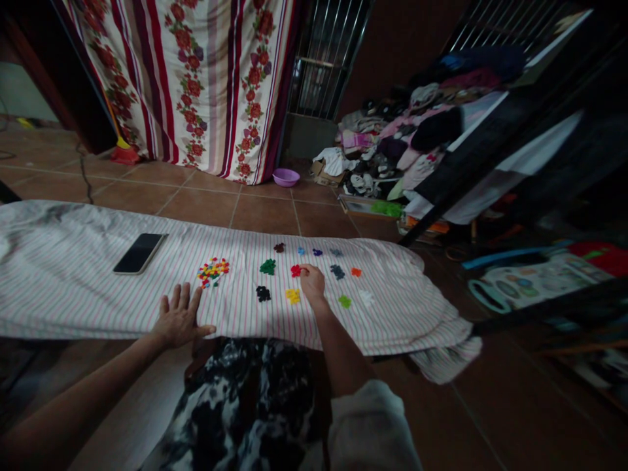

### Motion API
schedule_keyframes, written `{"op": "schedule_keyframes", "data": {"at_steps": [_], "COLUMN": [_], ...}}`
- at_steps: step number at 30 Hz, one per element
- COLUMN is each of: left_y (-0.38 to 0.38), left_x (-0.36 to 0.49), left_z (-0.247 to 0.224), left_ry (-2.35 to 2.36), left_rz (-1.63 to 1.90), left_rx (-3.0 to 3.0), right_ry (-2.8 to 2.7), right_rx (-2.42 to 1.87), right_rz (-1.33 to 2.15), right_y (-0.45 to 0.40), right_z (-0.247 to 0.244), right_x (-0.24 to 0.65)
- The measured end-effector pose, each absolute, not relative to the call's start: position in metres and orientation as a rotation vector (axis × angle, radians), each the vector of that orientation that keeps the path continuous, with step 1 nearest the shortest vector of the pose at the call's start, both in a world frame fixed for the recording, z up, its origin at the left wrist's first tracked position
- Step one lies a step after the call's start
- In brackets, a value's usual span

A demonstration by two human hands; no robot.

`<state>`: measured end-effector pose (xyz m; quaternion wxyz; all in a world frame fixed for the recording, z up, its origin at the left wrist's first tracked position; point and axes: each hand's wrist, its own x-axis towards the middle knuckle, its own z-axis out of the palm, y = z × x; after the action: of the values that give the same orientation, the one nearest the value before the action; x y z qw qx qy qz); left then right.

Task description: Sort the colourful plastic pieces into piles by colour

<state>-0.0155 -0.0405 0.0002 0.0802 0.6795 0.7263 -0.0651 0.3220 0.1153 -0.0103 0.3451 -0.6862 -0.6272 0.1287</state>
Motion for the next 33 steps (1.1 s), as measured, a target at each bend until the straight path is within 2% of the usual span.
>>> {"op": "schedule_keyframes", "data": {"at_steps": [10, 22, 26, 33], "left_y": [-0.041, -0.042, -0.042, -0.04], "left_x": [-0.015, -0.012, -0.013, -0.015], "left_z": [0.006, 0.011, 0.014, 0.016], "left_ry": [2.157, 2.156, 2.132, 2.089], "left_rz": [-0.231, -0.206, -0.203, -0.204], "left_rx": [2.017, 2.014, 1.997, 1.977], "right_ry": [-1.608, -2.063, -2.237, -2.336], "right_rx": [-1.616, -1.206, -1.222, -1.519], "right_rz": [0.329, 0.654, 0.694, 0.562], "right_y": [0.11, 0.061, 0.049, 0.039], "right_z": [0.008, 0.015, 0.014, 0.024], "right_x": [0.299, 0.152, 0.116, 0.086]}}
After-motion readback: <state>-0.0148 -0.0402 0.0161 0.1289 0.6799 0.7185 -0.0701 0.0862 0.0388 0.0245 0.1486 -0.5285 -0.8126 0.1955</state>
